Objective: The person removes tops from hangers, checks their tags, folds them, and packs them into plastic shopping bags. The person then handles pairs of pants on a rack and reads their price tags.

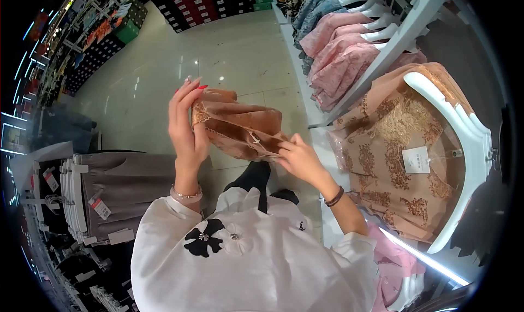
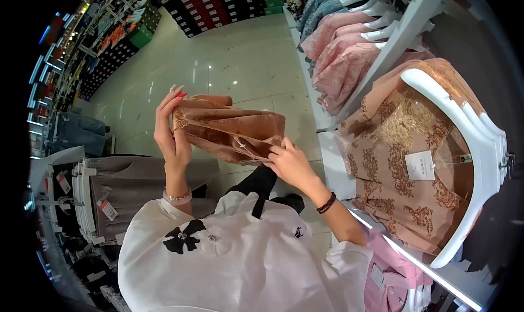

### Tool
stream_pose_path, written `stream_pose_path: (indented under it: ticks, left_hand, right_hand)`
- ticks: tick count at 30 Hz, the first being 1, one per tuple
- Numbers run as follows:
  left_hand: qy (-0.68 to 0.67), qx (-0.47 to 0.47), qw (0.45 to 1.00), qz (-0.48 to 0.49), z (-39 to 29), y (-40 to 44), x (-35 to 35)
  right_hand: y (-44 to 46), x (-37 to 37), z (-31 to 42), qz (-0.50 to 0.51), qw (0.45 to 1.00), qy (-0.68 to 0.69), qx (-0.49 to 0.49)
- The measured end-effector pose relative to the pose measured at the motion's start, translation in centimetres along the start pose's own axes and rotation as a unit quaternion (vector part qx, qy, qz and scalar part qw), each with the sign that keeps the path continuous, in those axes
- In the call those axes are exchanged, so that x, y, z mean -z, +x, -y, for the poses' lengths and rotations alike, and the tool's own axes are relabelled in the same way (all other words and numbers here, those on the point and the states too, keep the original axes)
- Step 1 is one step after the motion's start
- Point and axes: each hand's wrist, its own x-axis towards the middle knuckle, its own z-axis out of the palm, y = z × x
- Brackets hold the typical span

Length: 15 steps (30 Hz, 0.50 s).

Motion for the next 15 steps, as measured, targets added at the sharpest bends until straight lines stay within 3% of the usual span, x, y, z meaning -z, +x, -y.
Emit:
stream_pose_path:
  ticks: [4,6,7,10,13,14,15]
  left_hand:
    - [-0.025,0.080,0.996,-0.007,4.4,0.7,1.1]
    - [-0.069,0.184,0.980,-0.010,6.0,0.9,1.9]
    - [-0.054,0.168,0.984,-0.004,7.8,0.9,2.1]
    - [-0.074,0.241,0.968,-0.001,11.4,0.7,2.4]
    - [0.006,0.175,0.983,0.049,14.2,0.9,2.8]
    - [0.051,0.148,0.985,0.067,15.3,1.0,3.3]
    - [0.053,0.157,0.985,0.046,16.2,1.2,3.7]
  right_hand:
    - [5.4,-0.3,-0.5,-0.052,0.992,0.098,0.053]
    - [8.9,0.1,-0.1,-0.016,0.987,0.152,0.046]
    - [10.9,0.0,0.1,0.001,0.983,0.178,0.044]
    - [17.5,-3.1,1.8,0.001,0.980,0.187,0.067]
    - [23.6,-9.2,3.7,0.004,0.983,0.167,0.073]
    - [25.4,-11.4,4.3,-0.041,0.972,0.216,0.086]
    - [26.8,-13.6,4.3,-0.022,0.973,0.218,0.069]
